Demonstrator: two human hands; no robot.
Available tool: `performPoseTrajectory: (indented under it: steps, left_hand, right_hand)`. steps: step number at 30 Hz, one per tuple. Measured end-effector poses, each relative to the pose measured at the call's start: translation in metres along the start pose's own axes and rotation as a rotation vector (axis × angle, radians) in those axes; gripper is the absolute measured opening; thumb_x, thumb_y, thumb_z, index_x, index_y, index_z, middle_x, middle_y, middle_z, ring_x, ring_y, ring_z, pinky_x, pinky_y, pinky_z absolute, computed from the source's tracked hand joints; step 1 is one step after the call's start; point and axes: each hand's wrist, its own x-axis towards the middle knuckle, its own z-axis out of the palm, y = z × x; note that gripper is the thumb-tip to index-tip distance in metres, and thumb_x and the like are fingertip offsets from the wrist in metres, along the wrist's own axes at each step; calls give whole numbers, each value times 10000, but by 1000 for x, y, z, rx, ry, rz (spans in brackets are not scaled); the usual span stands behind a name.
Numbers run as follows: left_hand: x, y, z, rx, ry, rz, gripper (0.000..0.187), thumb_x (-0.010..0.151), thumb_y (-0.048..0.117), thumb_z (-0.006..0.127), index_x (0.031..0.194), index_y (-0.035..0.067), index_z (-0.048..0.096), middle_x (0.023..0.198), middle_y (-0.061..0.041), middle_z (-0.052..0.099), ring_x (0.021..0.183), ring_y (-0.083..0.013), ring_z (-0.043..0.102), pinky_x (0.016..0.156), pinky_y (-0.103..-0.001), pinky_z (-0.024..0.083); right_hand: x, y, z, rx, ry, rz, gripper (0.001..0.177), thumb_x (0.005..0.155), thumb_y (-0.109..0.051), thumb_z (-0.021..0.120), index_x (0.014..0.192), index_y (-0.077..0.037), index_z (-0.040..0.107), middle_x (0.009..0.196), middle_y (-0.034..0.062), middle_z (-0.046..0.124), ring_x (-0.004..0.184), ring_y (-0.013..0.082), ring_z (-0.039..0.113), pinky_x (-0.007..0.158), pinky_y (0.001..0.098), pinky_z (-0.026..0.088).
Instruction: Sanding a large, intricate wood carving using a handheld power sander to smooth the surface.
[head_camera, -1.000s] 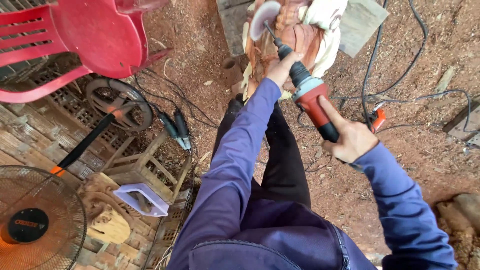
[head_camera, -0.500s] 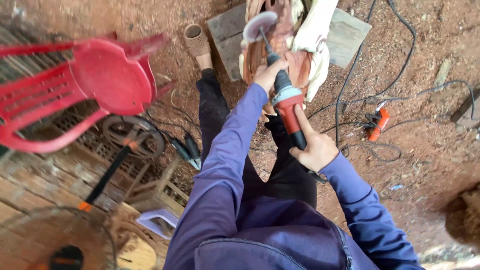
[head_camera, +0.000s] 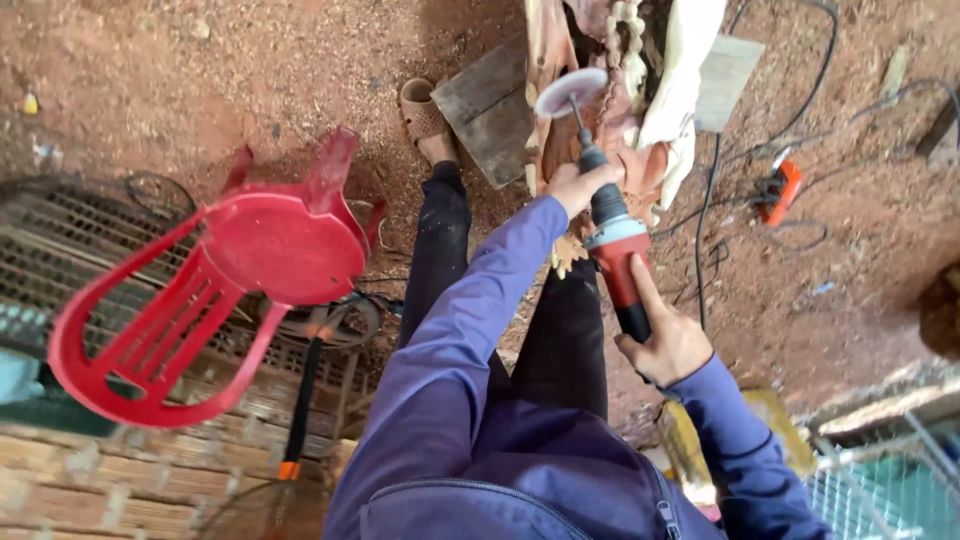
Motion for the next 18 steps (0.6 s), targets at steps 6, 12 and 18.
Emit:
performPoseTrajectory:
  steps: [6, 12, 18]
  left_hand:
    - [19, 17, -4, 41, -55, 43, 556, 575, 502, 882, 920, 75, 795, 872, -159, 752, 934, -285, 741, 784, -464, 630]
    - [0, 41, 0, -6, -132, 144, 473, 625, 441, 910, 955, 115, 818, 866, -144, 774, 916, -267, 741, 867, -390, 598]
    - [-9, 41, 5, 175, -118, 144, 515, 617, 464, 894, 985, 127, 767, 921, -123, 763, 982, -286, 730, 954, -425, 565]
  right_hand:
    - [4, -10, 8, 1, 101, -21, 1099, 712, -449, 714, 1654, -459, 149, 1306, 222, 653, 1104, 477, 686, 1030, 526, 528]
    - [-4, -5, 19, 133, 116, 11, 1126, 703, -454, 732, 1666, -449, 148, 1354, 187, 634, 1138, 456, 668, 1052, 512, 518]
    - [-12, -6, 33, 211, 150, 10, 1136, 678, -472, 752, 1660, -463, 182, 1369, 139, 639, 1140, 421, 680, 1038, 484, 533]
